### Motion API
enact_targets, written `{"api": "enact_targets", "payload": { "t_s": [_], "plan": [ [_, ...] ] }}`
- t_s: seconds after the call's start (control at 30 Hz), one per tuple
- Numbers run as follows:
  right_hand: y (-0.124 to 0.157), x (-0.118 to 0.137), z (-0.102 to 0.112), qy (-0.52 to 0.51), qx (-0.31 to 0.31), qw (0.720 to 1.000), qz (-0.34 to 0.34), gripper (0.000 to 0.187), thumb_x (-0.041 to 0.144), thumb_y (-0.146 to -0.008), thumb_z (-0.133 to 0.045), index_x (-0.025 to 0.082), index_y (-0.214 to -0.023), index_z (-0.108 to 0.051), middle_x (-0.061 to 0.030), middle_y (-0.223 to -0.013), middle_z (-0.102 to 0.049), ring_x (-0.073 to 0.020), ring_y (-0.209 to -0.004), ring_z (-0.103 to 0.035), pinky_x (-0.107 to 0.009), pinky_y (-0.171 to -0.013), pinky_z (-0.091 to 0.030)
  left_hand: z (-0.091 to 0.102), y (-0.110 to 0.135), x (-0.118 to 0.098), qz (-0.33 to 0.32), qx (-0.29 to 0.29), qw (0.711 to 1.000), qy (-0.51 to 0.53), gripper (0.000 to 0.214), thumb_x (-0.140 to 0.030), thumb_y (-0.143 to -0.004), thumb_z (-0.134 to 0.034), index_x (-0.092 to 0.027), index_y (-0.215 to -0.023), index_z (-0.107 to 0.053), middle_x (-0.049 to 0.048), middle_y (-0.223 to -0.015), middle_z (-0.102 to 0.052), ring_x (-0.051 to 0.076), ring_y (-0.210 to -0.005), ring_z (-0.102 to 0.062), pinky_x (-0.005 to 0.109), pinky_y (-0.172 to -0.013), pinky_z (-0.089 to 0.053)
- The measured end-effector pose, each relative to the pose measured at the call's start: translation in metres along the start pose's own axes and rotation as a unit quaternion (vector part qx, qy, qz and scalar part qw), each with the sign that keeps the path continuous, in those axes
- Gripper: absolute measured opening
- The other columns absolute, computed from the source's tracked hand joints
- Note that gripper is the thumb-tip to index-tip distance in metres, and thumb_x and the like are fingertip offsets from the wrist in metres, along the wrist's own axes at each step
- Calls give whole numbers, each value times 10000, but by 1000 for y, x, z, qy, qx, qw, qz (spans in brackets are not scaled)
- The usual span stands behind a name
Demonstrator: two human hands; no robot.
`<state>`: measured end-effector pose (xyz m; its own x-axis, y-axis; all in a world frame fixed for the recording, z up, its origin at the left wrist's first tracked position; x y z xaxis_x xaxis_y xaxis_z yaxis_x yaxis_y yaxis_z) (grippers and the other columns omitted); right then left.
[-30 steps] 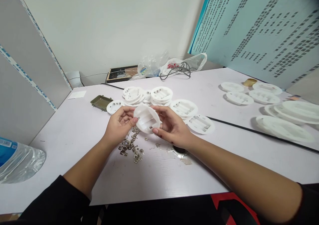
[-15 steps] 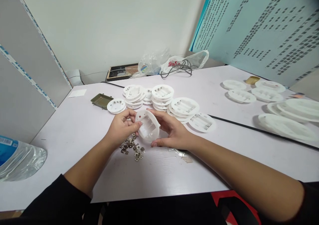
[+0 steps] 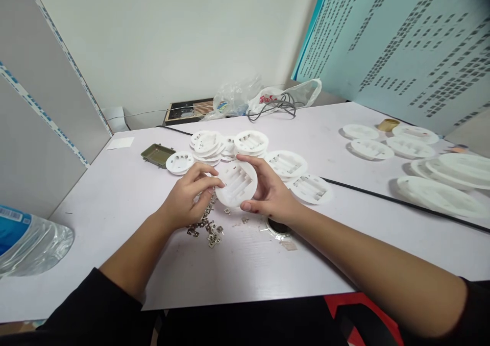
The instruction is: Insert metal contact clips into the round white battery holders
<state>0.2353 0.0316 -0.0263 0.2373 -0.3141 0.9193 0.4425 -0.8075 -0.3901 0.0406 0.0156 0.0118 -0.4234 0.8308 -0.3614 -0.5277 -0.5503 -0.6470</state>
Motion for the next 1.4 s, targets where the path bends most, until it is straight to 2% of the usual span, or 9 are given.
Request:
{"api": "enact_targets", "payload": {
  "t_s": [0.17,0.3,0.47,0.53,0.73,0.9,1.1,1.3,1.4],
  "plan": [
    [-2,-3,-1,-70,19,997,0,826,421,-733,-911,387,-1413,-443,-46,-1274,-600,-156,-834,-677,-263,-622,-611,0,0,0,-32,16,999,-16,247,-66,-897,-614,-211,-1083,-688,92,-1132,-644,210,-1000,-661,367,-826,-591],
    [-1,-7,-4,-85,60,992,-65,844,421,-735,-912,346,-1425,-432,17,-933,-645,-113,-603,-611,-257,-521,-561,0,1,1,-9,-10,1000,19,226,-26,-911,-584,-201,-993,-700,71,-1035,-685,185,-952,-675,350,-817,-592],
    [-2,-6,1,1,15,998,-60,583,397,-802,-844,250,-1277,-539,3,-822,-685,-172,-684,-706,-330,-629,-617,-9,0,7,137,-8,976,169,33,-212,-900,-698,-189,-882,-714,65,-920,-684,176,-837,-659,320,-737,-581],
    [-2,-7,2,40,-5,997,-60,396,441,-843,-797,215,-1081,-574,-6,-737,-690,-180,-635,-711,-332,-589,-605,-14,0,9,206,4,949,240,154,-323,-851,-774,-184,-825,-716,51,-863,-660,160,-760,-629,297,-668,-568],
    [-2,-8,1,62,-29,996,-55,487,584,-777,-822,205,-912,-548,27,-575,-636,-132,-426,-599,-260,-399,-474,-17,-1,6,274,28,894,354,228,-339,-710,-886,-186,-762,-725,16,-799,-618,121,-637,-583,265,-569,-537],
    [-3,-9,-1,22,-40,996,-72,491,555,-731,-872,202,-913,-584,39,-577,-620,-132,-433,-606,-247,-389,-474,-13,-1,1,221,-5,932,287,151,-284,-757,-820,-178,-769,-713,21,-774,-608,128,-658,-592,267,-589,-539],
    [-1,-11,-4,-5,-60,993,-102,511,529,-716,-893,191,-971,-607,37,-558,-635,-159,-463,-652,-253,-417,-522,-7,-4,-8,57,-83,993,63,79,-150,-795,-721,-177,-769,-651,4,-737,-619,117,-652,-585,246,-584,-520],
    [-1,-6,-5,-62,-48,994,-74,675,838,-786,-629,177,-923,-623,-91,-798,-748,-222,-633,-752,-345,-549,-641,-4,-4,-17,-103,-107,983,-108,75,-125,-881,-666,-173,-934,-641,10,-768,-651,123,-667,-617,242,-594,-546],
    [-2,-6,-2,-53,-59,994,-70,629,793,-795,-671,179,-913,-609,-93,-854,-746,-220,-697,-765,-353,-615,-660,-6,-3,-17,-132,-97,977,-139,164,-118,-919,-656,-165,-1076,-648,51,-893,-704,145,-759,-676,257,-674,-594]
  ]
}}
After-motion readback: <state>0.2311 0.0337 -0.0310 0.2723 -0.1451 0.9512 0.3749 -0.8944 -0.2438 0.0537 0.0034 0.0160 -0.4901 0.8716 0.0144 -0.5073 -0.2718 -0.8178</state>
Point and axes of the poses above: each hand's wrist, its own y-axis away from the middle knuckle, its own z-axis out of the back of the hand, x = y × z, the point moved 4 cm from there along -y, towards the middle knuckle
